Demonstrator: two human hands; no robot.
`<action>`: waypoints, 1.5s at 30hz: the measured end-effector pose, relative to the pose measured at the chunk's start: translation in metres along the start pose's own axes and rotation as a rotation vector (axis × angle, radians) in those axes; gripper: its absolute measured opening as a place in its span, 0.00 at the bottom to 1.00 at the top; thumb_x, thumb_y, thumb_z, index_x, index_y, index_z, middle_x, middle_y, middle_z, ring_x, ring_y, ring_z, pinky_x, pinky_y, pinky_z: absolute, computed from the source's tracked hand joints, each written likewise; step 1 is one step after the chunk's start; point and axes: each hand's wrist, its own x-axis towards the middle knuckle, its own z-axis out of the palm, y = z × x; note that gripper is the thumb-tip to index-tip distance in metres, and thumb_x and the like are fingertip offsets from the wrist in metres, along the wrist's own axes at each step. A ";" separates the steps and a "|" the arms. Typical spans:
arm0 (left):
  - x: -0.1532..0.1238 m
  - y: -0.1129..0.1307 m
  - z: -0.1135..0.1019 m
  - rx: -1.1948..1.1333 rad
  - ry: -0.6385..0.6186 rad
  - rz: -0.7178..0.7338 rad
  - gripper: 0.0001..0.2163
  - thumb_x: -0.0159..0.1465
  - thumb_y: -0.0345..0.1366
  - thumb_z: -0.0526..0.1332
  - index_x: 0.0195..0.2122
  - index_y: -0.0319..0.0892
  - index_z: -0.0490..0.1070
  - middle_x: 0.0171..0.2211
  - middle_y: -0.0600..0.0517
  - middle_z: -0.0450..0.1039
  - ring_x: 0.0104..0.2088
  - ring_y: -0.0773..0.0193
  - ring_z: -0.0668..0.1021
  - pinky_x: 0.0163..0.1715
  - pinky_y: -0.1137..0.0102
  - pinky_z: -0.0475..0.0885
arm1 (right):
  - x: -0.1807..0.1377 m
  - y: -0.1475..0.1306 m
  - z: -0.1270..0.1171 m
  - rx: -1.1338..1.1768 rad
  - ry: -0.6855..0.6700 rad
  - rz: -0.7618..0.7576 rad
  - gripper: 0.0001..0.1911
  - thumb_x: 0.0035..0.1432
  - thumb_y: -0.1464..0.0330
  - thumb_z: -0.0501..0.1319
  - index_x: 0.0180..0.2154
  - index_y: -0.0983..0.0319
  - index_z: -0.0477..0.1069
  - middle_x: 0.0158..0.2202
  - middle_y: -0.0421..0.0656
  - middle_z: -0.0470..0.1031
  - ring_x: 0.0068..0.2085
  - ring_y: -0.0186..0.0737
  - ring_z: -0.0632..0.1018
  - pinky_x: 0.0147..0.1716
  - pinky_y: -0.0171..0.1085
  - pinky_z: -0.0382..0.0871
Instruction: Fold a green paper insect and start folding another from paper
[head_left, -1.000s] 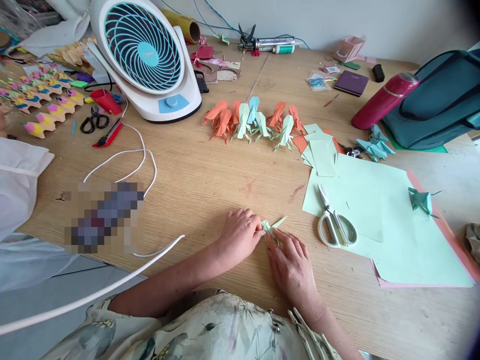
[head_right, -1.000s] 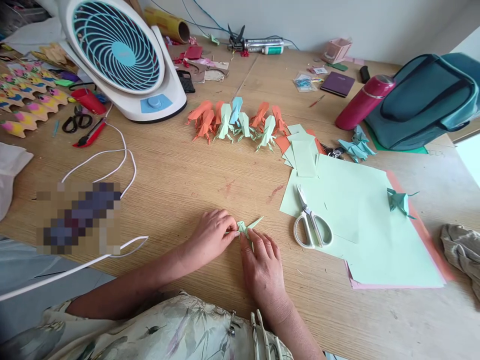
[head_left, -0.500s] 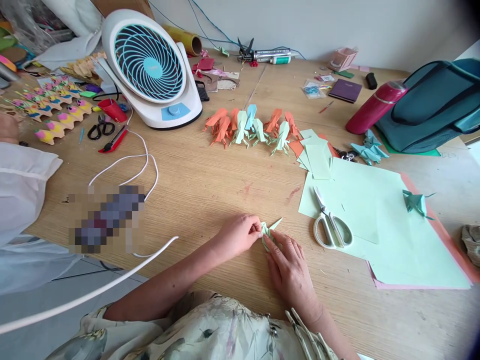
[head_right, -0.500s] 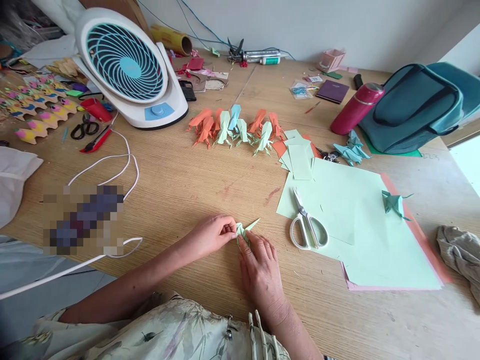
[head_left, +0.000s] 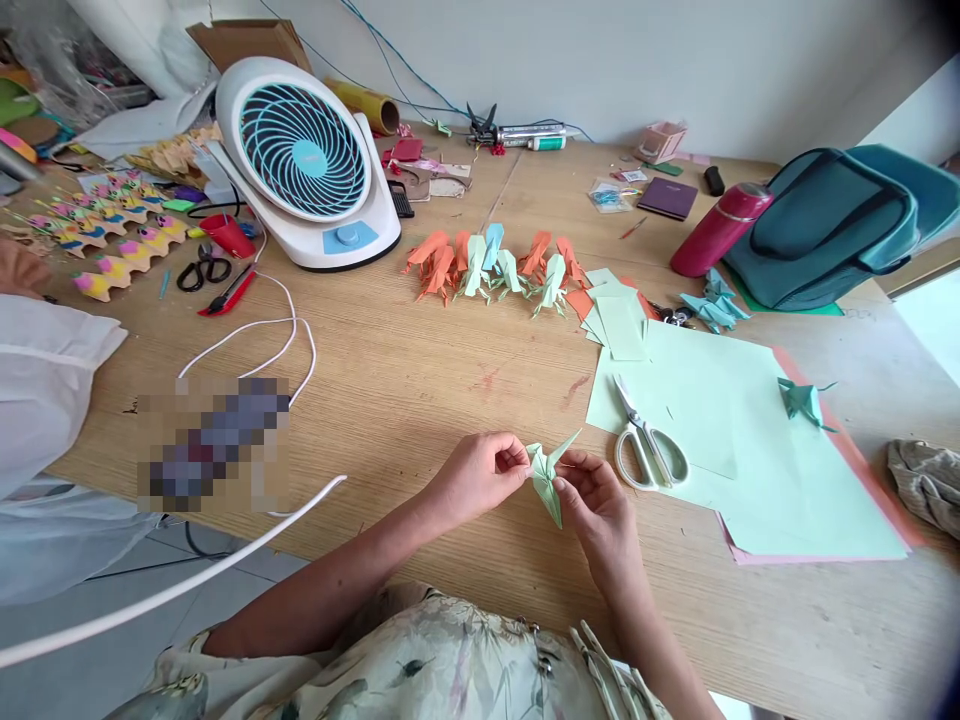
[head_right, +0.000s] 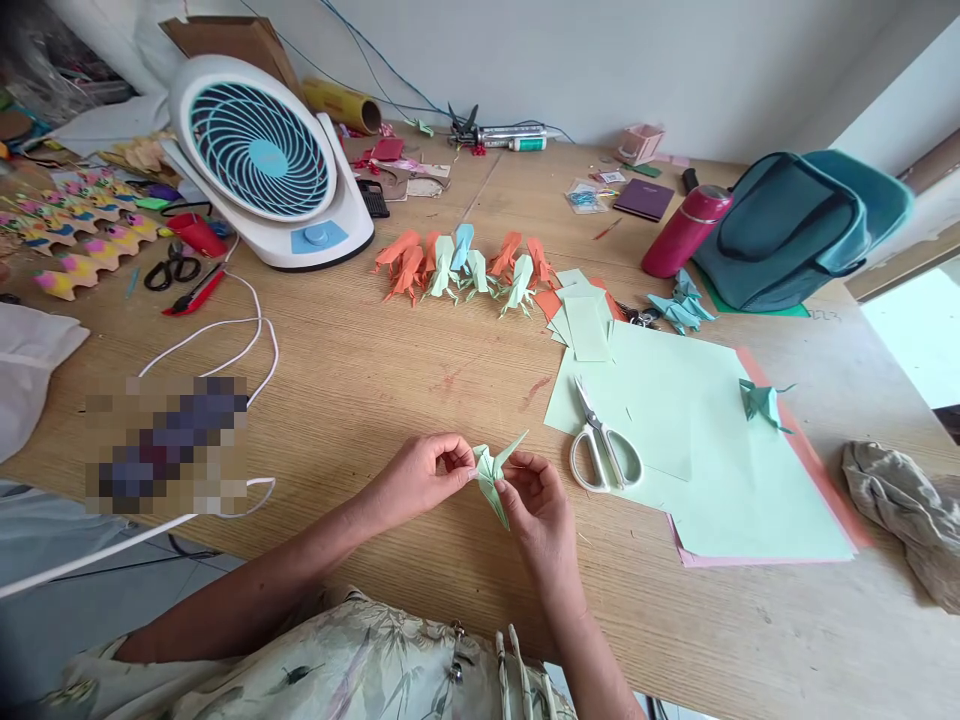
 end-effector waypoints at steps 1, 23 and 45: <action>-0.001 0.001 0.001 0.009 0.014 0.012 0.03 0.59 0.30 0.63 0.28 0.40 0.73 0.28 0.55 0.76 0.29 0.69 0.76 0.32 0.76 0.69 | 0.001 -0.001 0.000 -0.006 -0.017 0.015 0.16 0.57 0.59 0.68 0.44 0.60 0.71 0.39 0.47 0.79 0.39 0.43 0.80 0.35 0.40 0.75; -0.010 0.016 -0.003 0.105 -0.022 0.126 0.04 0.63 0.29 0.62 0.30 0.41 0.71 0.31 0.53 0.76 0.33 0.66 0.76 0.34 0.74 0.69 | 0.001 -0.016 0.009 -0.136 -0.143 0.038 0.14 0.58 0.57 0.66 0.33 0.62 0.74 0.28 0.39 0.71 0.28 0.35 0.67 0.28 0.34 0.61; -0.006 0.004 -0.003 0.024 -0.058 0.264 0.06 0.67 0.30 0.59 0.31 0.40 0.71 0.31 0.53 0.73 0.34 0.67 0.75 0.37 0.75 0.68 | 0.005 -0.016 0.010 -0.025 -0.160 0.035 0.15 0.57 0.56 0.67 0.32 0.61 0.75 0.28 0.40 0.71 0.31 0.38 0.71 0.32 0.35 0.66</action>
